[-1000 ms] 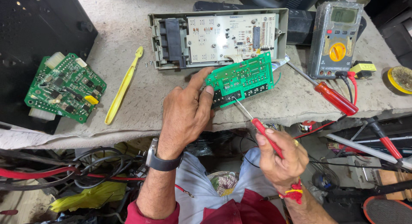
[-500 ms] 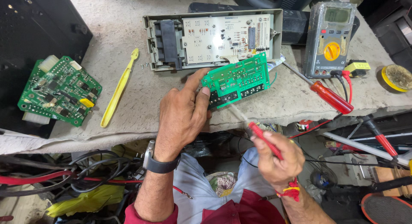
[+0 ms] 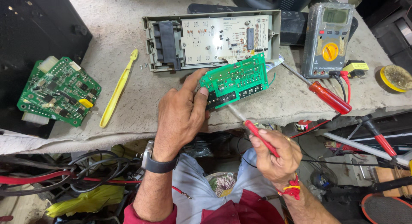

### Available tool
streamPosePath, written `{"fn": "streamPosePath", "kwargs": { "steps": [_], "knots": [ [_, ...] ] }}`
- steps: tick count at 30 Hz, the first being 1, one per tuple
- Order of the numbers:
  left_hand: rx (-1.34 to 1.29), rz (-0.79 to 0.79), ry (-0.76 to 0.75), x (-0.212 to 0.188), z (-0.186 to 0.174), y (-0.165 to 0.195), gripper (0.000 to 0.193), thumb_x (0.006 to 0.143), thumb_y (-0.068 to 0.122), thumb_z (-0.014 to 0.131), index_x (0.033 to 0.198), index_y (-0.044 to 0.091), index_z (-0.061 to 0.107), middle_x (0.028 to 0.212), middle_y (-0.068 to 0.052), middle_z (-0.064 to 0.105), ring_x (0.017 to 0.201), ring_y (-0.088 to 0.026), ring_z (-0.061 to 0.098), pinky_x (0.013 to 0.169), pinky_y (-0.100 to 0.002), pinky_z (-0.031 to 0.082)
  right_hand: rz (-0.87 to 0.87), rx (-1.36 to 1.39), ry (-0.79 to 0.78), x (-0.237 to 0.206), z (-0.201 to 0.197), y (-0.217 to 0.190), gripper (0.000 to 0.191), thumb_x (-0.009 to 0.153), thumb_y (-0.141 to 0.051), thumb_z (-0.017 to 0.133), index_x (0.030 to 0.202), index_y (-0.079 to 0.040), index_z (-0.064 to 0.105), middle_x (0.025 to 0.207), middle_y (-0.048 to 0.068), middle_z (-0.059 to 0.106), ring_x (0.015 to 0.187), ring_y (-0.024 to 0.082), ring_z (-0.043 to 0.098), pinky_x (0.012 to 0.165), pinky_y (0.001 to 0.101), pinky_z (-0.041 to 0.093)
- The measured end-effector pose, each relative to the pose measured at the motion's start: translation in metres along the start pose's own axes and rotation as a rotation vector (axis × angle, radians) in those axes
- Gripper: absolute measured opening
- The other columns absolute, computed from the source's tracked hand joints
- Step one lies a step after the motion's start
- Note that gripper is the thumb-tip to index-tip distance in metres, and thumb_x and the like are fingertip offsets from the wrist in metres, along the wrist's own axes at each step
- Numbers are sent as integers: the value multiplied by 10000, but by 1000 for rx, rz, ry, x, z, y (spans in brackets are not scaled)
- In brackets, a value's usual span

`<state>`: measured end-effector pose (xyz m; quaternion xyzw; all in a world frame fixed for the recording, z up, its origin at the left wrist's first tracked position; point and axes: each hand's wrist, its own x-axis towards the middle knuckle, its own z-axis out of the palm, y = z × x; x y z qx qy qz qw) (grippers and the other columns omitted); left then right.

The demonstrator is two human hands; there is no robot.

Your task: The person uses pliers to strip wires on a small transformer and then uses a soldering iron to solder connections on a green circuit board. The workspace is cluttered with electronic components and tools.

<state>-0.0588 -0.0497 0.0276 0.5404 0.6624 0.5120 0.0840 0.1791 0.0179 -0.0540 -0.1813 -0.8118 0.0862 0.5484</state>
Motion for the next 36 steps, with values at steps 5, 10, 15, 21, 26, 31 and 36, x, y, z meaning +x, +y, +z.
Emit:
{"fn": "streamPosePath", "kwargs": {
  "steps": [5, 10, 15, 21, 26, 31, 36],
  "knots": [
    [-20, -56, -27, 0, 1, 2, 393, 988, 180, 556, 1376, 145, 608, 546, -20, 683, 550, -224, 734, 593, -378, 560, 102, -7, -8, -1, -1, 2, 255, 959, 6, 762, 1152, 13, 596, 936, 135, 758, 839, 244, 793, 679, 293, 610],
    [-7, -25, -28, 1, 1, 1, 397, 987, 170, 561, 1380, 135, 607, 562, -23, 691, 559, -224, 735, 603, -379, 557, -21, 19, -5, -3, -1, 3, 297, 915, 1, 790, 1130, 9, 585, 952, 167, 741, 858, 272, 778, 742, 346, 632],
    [-22, -39, -30, 0, 2, 3, 400, 987, 169, 557, 1382, 135, 602, 563, -23, 690, 554, -210, 742, 588, -366, 561, 65, 27, -16, -2, -1, 4, 277, 927, 8, 778, 1131, 12, 590, 955, 173, 749, 850, 257, 785, 726, 325, 620],
    [-13, -26, -37, 1, 3, 2, 406, 987, 161, 557, 1389, 132, 601, 561, -26, 688, 555, -224, 735, 580, -375, 551, 40, 62, -18, -1, -3, 8, 262, 945, 7, 767, 1134, 12, 584, 952, 158, 755, 858, 254, 793, 726, 305, 625],
    [-22, -15, -12, 0, 2, 3, 393, 999, 170, 560, 1388, 125, 595, 566, -28, 692, 576, -219, 751, 609, -360, 574, 6, 41, -35, -2, -5, 10, 271, 911, -22, 791, 1111, 2, 609, 943, 188, 742, 826, 262, 768, 727, 328, 616],
    [-36, -57, -39, 0, 3, 4, 414, 980, 168, 556, 1390, 131, 600, 559, -35, 691, 558, -217, 749, 586, -366, 569, 127, 70, -19, -2, -7, 11, 239, 959, -20, 762, 1138, 4, 606, 949, 157, 755, 857, 241, 793, 745, 306, 630],
    [-7, -17, 8, 0, 3, 1, 385, 991, 178, 572, 1370, 124, 614, 566, -42, 691, 582, -235, 745, 608, -377, 565, 80, 106, -51, -3, -8, 9, 244, 962, -37, 750, 1142, 5, 592, 952, 164, 748, 866, 241, 788, 754, 311, 632]
  ]
}}
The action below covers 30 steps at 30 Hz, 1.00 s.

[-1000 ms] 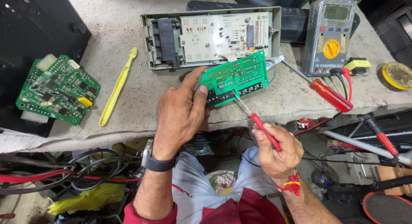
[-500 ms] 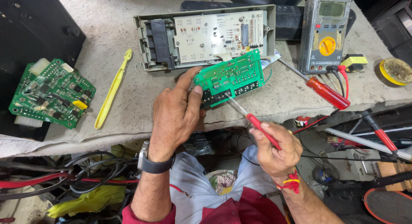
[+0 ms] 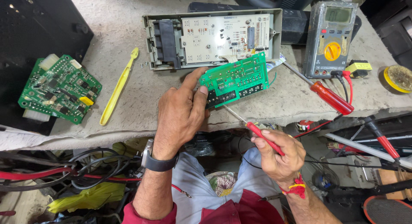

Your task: The person uses pliers to strip wires on a small transformer and then uses a soldering iron to solder connections on a green circuit board. The workspace is cluttered with electronic components and tools.

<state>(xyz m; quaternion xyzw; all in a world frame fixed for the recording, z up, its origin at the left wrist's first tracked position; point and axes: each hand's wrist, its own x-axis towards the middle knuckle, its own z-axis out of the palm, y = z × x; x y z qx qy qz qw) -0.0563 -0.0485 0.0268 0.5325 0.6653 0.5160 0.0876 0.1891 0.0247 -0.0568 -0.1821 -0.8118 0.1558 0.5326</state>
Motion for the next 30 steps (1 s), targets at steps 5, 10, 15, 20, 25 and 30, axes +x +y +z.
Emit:
{"fn": "streamPosePath", "kwargs": {
  "steps": [5, 10, 15, 20, 25, 30],
  "knots": [
    [7, -3, 3, 0, 1, -2, 381, 993, 187, 573, 1366, 128, 622, 565, -58, 679, 581, -261, 733, 602, -395, 554, 83, 26, 64, 2, 8, -1, 212, 1000, -19, 731, 1158, 4, 591, 952, 154, 753, 843, 226, 780, 707, 275, 623],
    [29, 22, 31, -1, 0, -2, 359, 1000, 195, 583, 1349, 128, 637, 574, -66, 670, 588, -273, 723, 601, -409, 546, -115, -49, 3, 5, 12, -4, 273, 915, -41, 796, 1093, 6, 595, 910, 166, 743, 815, 256, 769, 717, 320, 609],
    [-11, -7, 10, -1, 0, -2, 359, 1000, 196, 568, 1347, 130, 629, 554, -53, 667, 570, -261, 727, 601, -406, 550, -27, -32, 3, 6, 12, -3, 264, 943, -20, 781, 1122, 7, 589, 948, 161, 754, 841, 250, 789, 703, 298, 625],
    [40, 17, 28, -1, 0, -3, 358, 1000, 201, 579, 1345, 124, 639, 568, -76, 661, 592, -295, 713, 612, -428, 538, -140, 20, -47, 3, 14, -6, 263, 920, -39, 787, 1094, -5, 592, 908, 142, 739, 811, 253, 776, 731, 339, 631],
    [-10, 2, 20, -2, -1, -2, 357, 1006, 203, 563, 1350, 131, 631, 569, -66, 673, 598, -279, 727, 619, -423, 547, -35, -2, -18, 4, 14, -7, 247, 959, -24, 752, 1136, 9, 582, 936, 152, 749, 830, 251, 791, 719, 316, 635],
    [66, -10, 29, -2, 0, -5, 391, 990, 240, 609, 1360, 116, 630, 594, -97, 675, 594, -308, 705, 609, -448, 527, -88, 18, -46, -7, 8, -4, 245, 954, -78, 749, 1120, -13, 581, 909, 165, 724, 811, 261, 772, 704, 336, 635]
  ]
}}
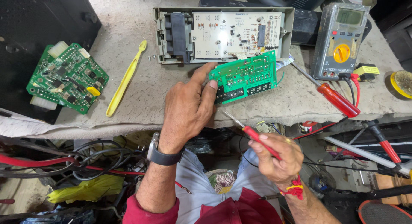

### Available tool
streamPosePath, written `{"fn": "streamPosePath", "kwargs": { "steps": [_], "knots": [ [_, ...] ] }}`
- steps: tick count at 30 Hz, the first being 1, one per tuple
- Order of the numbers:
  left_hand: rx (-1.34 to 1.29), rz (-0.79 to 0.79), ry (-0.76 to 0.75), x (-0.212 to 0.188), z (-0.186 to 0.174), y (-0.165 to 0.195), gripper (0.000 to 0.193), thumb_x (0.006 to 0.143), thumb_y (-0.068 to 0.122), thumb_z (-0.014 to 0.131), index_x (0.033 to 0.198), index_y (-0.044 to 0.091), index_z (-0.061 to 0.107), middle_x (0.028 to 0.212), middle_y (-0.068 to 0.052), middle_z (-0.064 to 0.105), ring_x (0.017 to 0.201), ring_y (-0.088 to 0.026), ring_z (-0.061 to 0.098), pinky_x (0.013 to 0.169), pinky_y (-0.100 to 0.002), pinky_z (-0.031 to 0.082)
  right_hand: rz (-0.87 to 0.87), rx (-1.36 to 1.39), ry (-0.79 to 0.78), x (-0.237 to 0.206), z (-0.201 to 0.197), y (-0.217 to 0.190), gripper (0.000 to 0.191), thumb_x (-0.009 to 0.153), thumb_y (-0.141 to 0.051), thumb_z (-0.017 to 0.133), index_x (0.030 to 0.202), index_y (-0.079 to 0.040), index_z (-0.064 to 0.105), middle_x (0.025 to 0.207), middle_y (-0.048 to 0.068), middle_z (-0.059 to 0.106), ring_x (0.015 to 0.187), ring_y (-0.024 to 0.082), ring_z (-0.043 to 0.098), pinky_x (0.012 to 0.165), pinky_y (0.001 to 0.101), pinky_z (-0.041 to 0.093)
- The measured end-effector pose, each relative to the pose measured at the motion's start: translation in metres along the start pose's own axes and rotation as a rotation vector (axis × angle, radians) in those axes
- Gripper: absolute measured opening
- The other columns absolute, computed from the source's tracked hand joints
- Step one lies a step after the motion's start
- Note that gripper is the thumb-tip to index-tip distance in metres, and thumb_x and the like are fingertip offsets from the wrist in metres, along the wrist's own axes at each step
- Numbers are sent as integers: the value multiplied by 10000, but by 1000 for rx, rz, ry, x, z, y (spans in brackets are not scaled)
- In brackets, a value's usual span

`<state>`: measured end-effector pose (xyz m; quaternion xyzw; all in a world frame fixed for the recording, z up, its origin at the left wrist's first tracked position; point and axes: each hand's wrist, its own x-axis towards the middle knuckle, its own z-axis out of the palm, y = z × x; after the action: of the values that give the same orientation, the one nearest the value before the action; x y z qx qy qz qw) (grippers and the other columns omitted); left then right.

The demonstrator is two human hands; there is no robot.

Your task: The person uses pliers to strip wires on a small transformer and then uses a soldering iron to solder connections on a green circuit board. The workspace is cluttered with electronic components and tools.

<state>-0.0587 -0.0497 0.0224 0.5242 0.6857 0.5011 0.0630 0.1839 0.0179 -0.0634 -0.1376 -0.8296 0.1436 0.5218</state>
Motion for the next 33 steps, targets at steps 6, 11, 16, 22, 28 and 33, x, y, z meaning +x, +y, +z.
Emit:
{"fn": "streamPosePath", "kwargs": {
  "steps": [6, 11, 16, 22, 28, 33],
  "knots": [
    [129, 17, 100, 1, 7, 2, 738, 758, 481, 845, 1319, 67, 603, 733, -133, 728, 606, -332, 715, 554, -455, 541, 211, 143, 315, -5, -12, 24, 259, 1137, -142, 667, 1290, 16, 533, 1073, 201, 716, 874, 246, 744, 806, 332, 656],
    [222, 68, 119, -2, 8, 0, 773, 737, 505, 899, 1320, 89, 607, 777, -156, 740, 703, -378, 721, 611, -474, 543, 161, -473, 216, 11, -46, 38, 177, 1075, -55, 754, 1216, 9, 668, 1008, 168, 717, 856, 274, 695, 790, 367, 540],
    [309, 42, 18, -2, 7, 0, 850, 656, 452, 923, 1321, 66, 562, 753, -165, 736, 700, -388, 713, 620, -499, 508, 51, -585, 125, 32, -67, 41, 126, 1040, -21, 778, 1160, -31, 738, 1101, 100, 743, 1067, 265, 657, 1002, 364, 503],
    [279, 74, 13, -6, 6, 13, 844, 689, 412, 926, 1348, 38, 556, 732, -113, 726, 691, -346, 710, 628, -467, 490, 85, -731, 240, 52, -107, 59, 184, 977, 9, 819, 1150, -38, 780, 1022, 88, 727, 1027, 266, 638, 979, 378, 486],
    [395, 217, 170, -34, 3, 16, 887, 695, 388, 932, 1371, -16, 522, 961, -170, 682, 857, -387, 670, 738, -480, 511, 306, -448, 499, 52, -165, 110, 203, 932, 33, 806, 1091, 31, 679, 985, 95, 704, 852, 126, 665, 804, 268, 557],
    [146, 305, 243, -64, -2, 15, 624, 915, 142, 891, 1407, -5, 535, 1303, -191, 601, 986, -290, 656, 861, -389, 559, 307, -458, 456, 19, -209, 166, 234, 878, 75, 762, 1091, 59, 667, 977, 87, 749, 852, 110, 713, 798, 254, 593]
  ]
}}
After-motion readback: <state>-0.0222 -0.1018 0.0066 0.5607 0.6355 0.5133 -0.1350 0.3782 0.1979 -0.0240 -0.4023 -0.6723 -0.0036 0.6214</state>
